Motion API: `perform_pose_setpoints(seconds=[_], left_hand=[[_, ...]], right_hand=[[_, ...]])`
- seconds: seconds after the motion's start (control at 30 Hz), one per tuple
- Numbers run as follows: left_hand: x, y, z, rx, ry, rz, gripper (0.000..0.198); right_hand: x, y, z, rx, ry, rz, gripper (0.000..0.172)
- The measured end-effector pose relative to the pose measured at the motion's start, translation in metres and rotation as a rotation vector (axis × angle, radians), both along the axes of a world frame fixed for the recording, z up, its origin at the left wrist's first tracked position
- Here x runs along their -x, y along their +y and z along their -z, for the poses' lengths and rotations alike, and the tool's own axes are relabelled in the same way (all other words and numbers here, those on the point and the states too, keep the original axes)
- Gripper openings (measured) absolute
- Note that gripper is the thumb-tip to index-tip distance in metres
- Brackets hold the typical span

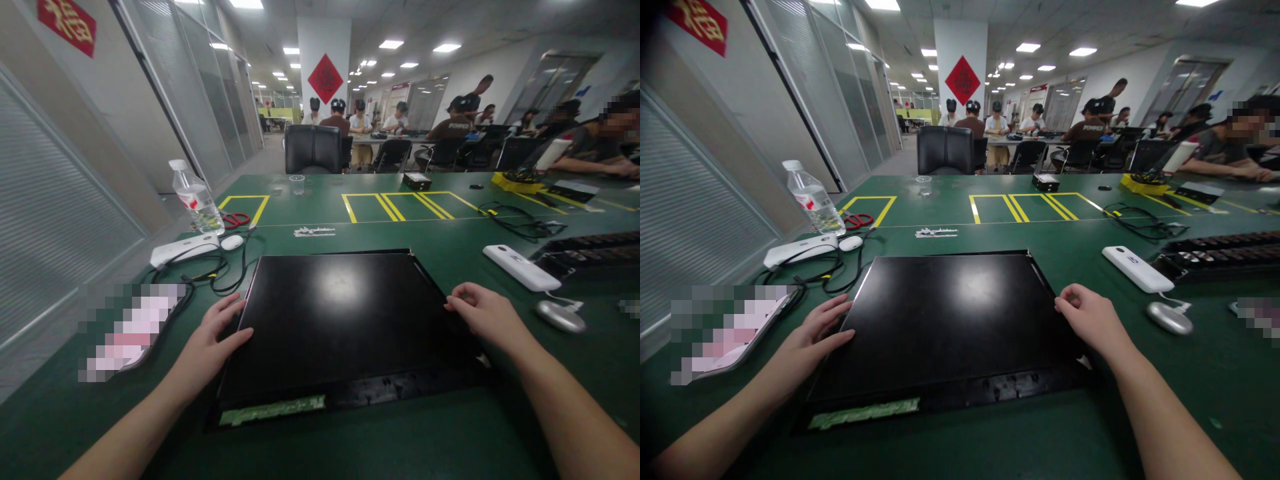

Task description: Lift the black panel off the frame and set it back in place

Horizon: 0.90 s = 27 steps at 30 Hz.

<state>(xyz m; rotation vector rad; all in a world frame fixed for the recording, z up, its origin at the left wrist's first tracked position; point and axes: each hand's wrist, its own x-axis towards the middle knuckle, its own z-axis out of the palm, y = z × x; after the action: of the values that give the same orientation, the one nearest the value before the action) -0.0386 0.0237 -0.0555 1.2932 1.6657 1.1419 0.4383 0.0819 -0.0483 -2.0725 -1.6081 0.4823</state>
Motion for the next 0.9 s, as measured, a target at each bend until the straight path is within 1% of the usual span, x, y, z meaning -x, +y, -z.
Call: perform_pose_setpoints(seconds=[0.23,0.43,0.53,0.63,0.77,0.9], left_hand=[[0.003,0.003,0.008,-0.028,0.138,0.016,0.041],[0.002,0.003,0.006,-0.04,0.193,0.01,0.041],[0.004,0.004,0.008,-0.059,0.345,0.047,0.043],[0.01,0.007,0.015,-0.083,0.482,0.095,0.049],[0.014,0.008,0.023,-0.101,0.542,0.113,0.05],[0.013,0.008,0.023,-0.121,0.6,0.128,0.05]], right_hand=[[0.002,-0.001,-0.003,0.01,0.081,0.005,0.017],[0.001,0.0,-0.003,0.007,0.192,0.015,0.018],[0.0,0.0,-0.002,0.005,0.208,0.015,0.019],[-0.001,0.001,-0.001,0.007,0.214,0.015,0.021],[0.0,0.001,-0.001,0.01,0.208,0.02,0.021],[0.001,0.001,-0.003,0.027,0.198,0.026,0.022]])
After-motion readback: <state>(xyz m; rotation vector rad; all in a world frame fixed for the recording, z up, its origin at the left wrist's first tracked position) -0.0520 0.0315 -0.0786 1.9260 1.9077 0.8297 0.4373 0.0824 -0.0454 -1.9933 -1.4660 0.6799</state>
